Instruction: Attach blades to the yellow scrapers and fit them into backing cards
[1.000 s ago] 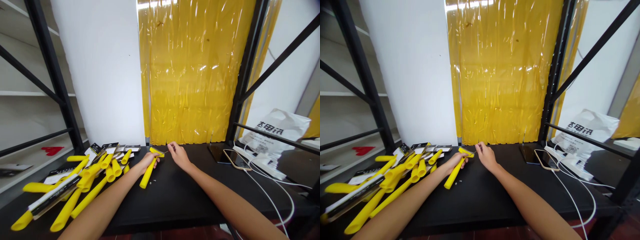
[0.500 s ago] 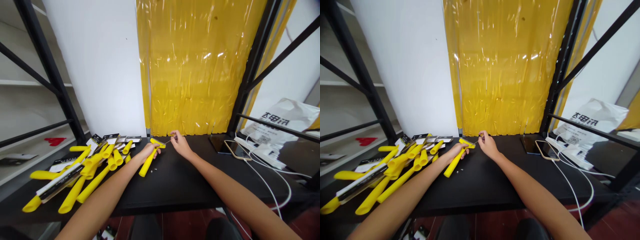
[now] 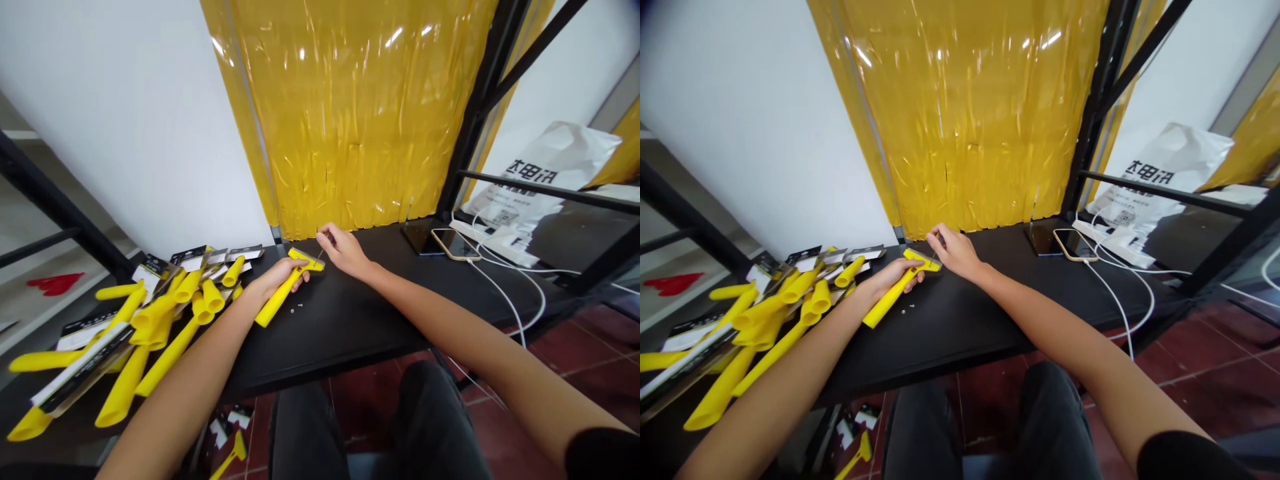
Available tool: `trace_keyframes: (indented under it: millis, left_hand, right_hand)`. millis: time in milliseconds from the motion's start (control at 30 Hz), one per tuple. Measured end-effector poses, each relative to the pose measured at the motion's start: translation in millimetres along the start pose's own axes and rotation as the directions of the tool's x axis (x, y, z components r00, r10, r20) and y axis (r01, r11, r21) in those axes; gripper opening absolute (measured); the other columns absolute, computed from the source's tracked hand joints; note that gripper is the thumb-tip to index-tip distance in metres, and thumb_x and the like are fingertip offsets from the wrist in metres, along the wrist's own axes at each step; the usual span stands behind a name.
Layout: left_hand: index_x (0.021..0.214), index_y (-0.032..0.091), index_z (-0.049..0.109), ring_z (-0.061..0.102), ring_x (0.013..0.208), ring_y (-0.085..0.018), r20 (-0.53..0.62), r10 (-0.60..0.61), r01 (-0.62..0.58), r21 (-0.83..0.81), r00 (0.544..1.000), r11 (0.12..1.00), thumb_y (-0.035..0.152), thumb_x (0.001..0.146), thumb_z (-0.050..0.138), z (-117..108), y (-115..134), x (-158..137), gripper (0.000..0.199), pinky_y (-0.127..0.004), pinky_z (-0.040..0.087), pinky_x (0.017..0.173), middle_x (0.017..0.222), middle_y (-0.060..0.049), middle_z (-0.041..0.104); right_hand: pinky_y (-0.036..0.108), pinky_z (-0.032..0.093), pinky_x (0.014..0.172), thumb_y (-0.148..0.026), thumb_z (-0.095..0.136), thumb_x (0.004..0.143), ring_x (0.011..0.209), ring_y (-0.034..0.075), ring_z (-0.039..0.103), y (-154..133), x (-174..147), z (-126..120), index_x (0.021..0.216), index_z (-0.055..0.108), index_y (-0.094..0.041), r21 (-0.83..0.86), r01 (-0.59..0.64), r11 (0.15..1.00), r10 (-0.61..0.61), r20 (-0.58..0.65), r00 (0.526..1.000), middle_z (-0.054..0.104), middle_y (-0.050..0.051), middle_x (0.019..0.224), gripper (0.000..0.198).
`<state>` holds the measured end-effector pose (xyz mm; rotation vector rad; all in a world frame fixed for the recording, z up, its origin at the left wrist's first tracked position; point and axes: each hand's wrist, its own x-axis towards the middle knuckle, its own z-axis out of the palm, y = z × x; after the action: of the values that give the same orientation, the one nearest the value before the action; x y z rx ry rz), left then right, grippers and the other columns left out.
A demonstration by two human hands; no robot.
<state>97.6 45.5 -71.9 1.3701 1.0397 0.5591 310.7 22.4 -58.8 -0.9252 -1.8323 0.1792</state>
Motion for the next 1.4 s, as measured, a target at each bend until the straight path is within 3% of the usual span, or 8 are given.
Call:
trace_keyframes:
  millis: [100,267,433,633,767,900,1100,1400]
  left_hand:
    - [0.068,0.009,0.070,0.044,0.036,-0.010,0.031,0.014,-0.015,0.040,0.999,0.999,0.036,0.096,0.057,1.0,3.0,-2.0,0.040,-0.023,0.036,0.039,0.052,-0.008,0.062]
    - [0.089,0.005,0.078,0.051,0.043,-0.009,0.149,-0.034,0.007,0.178,0.988,0.984,0.042,0.096,0.063,1.0,9.5,-13.8,0.041,-0.021,0.041,0.047,0.057,-0.009,0.068]
    - [0.099,0.007,0.077,0.063,0.056,-0.013,0.153,-0.057,0.043,0.090,0.987,0.995,0.041,0.084,0.080,-0.6,4.7,-10.3,0.038,-0.028,0.054,0.056,0.104,-0.020,0.077]
    - [0.093,0.004,0.078,0.069,0.067,-0.016,0.107,-0.068,0.070,-0.009,0.992,0.998,0.034,0.086,0.078,-0.2,3.5,-10.1,0.031,-0.029,0.058,0.067,0.098,-0.022,0.077]
    - [0.092,0.003,0.077,0.068,0.066,-0.017,0.084,-0.081,0.083,-0.019,0.993,0.996,0.033,0.090,0.074,0.0,3.8,-11.1,0.030,-0.030,0.057,0.067,0.097,-0.022,0.076]
    - [0.090,0.003,0.076,0.066,0.064,-0.016,0.080,-0.077,0.077,0.005,0.994,0.997,0.035,0.091,0.072,-1.5,1.0,-7.6,0.032,-0.029,0.056,0.065,0.092,-0.020,0.075]
    - [0.086,0.005,0.074,0.062,0.062,-0.015,0.107,-0.055,0.052,0.029,0.993,0.998,0.041,0.091,0.070,-4.7,-3.0,-4.0,0.036,-0.026,0.051,0.059,0.085,-0.016,0.072]
    - [0.090,0.006,0.071,0.059,0.058,-0.012,0.133,-0.041,0.040,0.010,0.990,0.999,0.040,0.094,0.065,-5.3,-5.5,-2.5,0.035,-0.024,0.048,0.054,0.086,-0.014,0.071]
  right_hand:
    - [0.029,0.038,0.068,-0.046,0.041,0.106,0.069,0.016,0.059,-1.2,1.8,-1.5,0.093,0.057,-0.022,-0.029,-0.012,1.000,0.011,-0.023,1.000,0.062,0.000,0.075,0.032]
    - [0.028,0.039,0.067,-0.039,0.050,0.103,0.069,0.015,0.056,4.6,2.8,0.7,0.107,0.057,-0.021,0.039,-0.005,0.999,0.007,-0.046,0.999,0.061,0.000,0.080,0.020]
    - [0.029,0.042,0.068,-0.042,0.058,0.099,0.070,0.014,0.053,0.5,1.0,3.7,0.101,0.063,-0.020,0.175,0.061,0.983,-0.057,-0.028,0.998,0.061,0.001,0.083,0.022]
    - [0.029,0.045,0.068,-0.042,0.068,0.094,0.073,0.014,0.055,-2.9,5.1,6.5,0.112,0.068,-0.023,0.402,0.014,0.916,-0.009,-0.016,1.000,0.063,0.002,0.090,0.026]
    - [0.023,0.037,0.048,-0.044,0.073,0.089,0.054,0.008,0.048,-2.2,7.7,7.0,0.120,0.058,-0.023,0.689,-0.190,0.699,0.088,0.181,0.980,0.069,0.001,0.093,0.040]
    - [0.020,0.024,0.038,-0.049,0.070,0.090,0.046,0.004,0.039,-11.6,6.2,4.7,0.109,0.060,-0.022,0.774,-0.313,0.551,0.137,0.286,0.948,0.066,-0.001,0.089,0.034]
    - [0.021,0.029,0.040,-0.052,0.079,0.082,0.049,0.006,0.038,-20.5,6.4,5.7,0.087,0.063,-0.021,0.757,-0.309,0.576,0.231,0.212,0.950,0.059,-0.003,0.075,0.036]
    - [0.022,0.015,0.041,-0.056,0.065,0.092,0.049,0.005,0.028,-21.1,6.8,1.8,0.105,0.067,-0.021,0.785,-0.337,0.520,0.128,0.318,0.939,0.062,-0.001,0.082,0.037]
